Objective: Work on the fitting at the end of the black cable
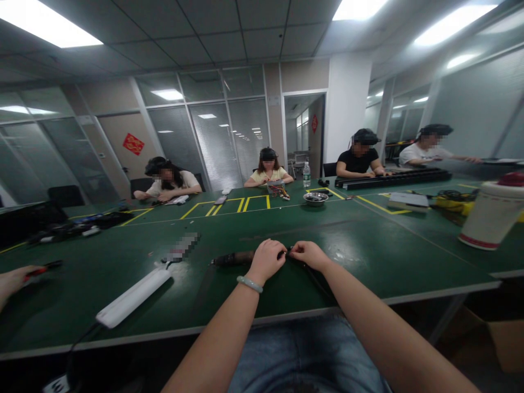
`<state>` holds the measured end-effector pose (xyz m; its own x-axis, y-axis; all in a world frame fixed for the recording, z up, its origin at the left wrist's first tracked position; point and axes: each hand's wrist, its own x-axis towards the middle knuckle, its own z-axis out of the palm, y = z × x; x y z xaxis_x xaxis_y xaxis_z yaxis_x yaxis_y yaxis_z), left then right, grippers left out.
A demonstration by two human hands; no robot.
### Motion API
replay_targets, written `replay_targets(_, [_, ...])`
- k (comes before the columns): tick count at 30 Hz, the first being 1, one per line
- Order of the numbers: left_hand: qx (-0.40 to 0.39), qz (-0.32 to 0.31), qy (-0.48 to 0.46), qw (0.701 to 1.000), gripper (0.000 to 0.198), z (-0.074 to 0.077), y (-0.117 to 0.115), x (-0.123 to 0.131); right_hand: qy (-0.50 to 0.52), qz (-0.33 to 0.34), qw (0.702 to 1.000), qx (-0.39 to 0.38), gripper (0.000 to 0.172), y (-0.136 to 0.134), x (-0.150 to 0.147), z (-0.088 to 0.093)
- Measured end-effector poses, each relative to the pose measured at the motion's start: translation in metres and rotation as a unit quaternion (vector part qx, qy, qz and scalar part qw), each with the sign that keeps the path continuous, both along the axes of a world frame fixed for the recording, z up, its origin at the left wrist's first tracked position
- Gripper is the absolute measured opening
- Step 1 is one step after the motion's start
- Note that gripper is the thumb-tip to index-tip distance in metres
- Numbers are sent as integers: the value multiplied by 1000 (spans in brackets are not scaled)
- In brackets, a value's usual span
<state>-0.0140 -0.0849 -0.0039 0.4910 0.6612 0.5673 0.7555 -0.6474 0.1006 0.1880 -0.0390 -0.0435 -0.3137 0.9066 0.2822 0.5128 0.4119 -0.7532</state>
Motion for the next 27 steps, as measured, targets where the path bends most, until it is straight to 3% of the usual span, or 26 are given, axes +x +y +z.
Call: replay_targets(27, [-3,1,-7,1000,13,-2,1,1,-8,-1,1000,0,19,-2,0,2])
